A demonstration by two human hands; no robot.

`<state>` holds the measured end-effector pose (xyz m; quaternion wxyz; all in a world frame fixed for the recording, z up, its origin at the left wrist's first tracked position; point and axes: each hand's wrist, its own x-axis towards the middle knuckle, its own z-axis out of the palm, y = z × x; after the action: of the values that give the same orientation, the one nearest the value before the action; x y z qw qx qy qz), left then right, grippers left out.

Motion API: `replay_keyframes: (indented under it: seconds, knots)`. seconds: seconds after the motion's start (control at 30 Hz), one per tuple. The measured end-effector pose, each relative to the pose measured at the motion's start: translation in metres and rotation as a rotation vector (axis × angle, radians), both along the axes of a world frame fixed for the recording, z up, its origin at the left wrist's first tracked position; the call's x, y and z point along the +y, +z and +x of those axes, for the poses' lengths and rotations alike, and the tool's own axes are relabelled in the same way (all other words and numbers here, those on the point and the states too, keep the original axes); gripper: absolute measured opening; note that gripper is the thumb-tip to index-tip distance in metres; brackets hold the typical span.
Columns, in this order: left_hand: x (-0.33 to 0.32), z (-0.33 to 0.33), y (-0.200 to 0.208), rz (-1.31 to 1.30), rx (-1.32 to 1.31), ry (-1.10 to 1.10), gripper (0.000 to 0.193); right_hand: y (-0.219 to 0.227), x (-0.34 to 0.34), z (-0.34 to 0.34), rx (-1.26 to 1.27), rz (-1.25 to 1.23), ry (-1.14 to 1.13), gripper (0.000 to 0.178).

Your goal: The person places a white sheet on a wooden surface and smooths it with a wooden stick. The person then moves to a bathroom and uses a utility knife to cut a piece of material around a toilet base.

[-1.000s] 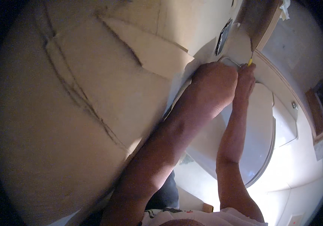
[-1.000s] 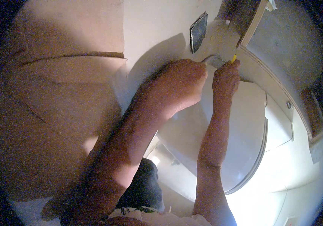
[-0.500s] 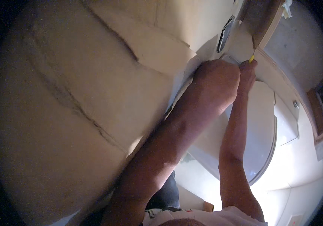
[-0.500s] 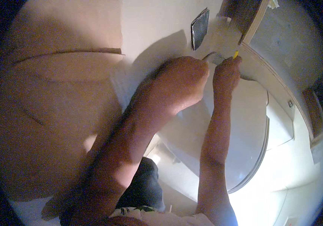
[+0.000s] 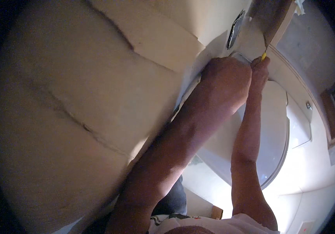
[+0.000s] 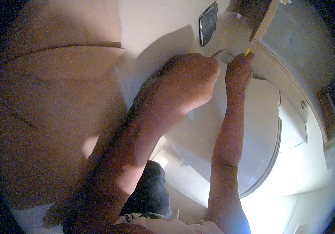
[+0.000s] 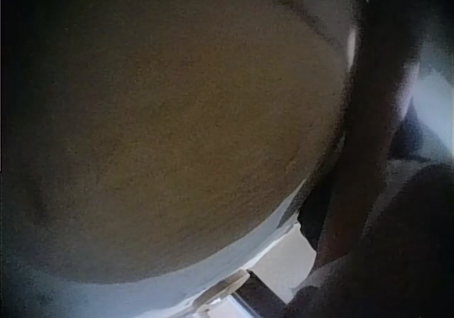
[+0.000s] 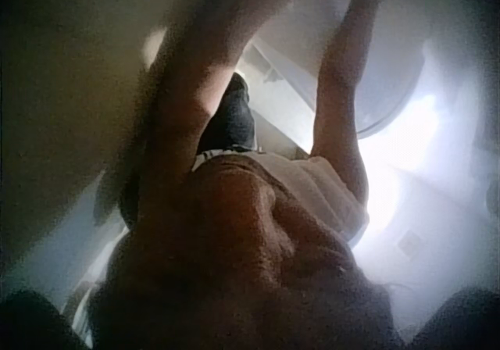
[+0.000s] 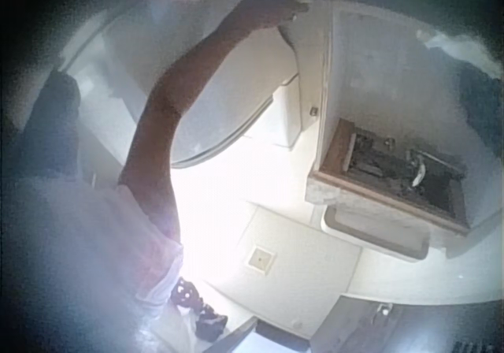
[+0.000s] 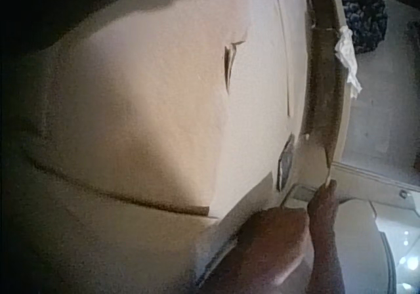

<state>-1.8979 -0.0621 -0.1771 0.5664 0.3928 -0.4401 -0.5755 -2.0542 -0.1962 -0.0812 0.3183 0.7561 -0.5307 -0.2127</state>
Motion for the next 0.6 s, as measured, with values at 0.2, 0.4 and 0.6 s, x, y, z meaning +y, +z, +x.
replay_keyframes:
  seconds: [0.2, 0.4, 0.6]
  knots:
    - [-0.001, 0.006, 0.008, 0.029, -0.020, -0.081, 0.013, 0.000, -0.011, -0.003, 0.033, -0.062, 0.021, 0.020]
    - [-0.002, 0.001, 0.009, 0.032, -0.008, -0.033, 0.012, -0.009, -0.018, -0.007, -0.015, -0.158, -0.019, 0.020]
    - [-0.001, 0.008, 0.007, 0.104, 0.027, 0.167, 0.012, -0.047, 0.026, -0.031, -0.665, 0.011, 0.061, 0.024]
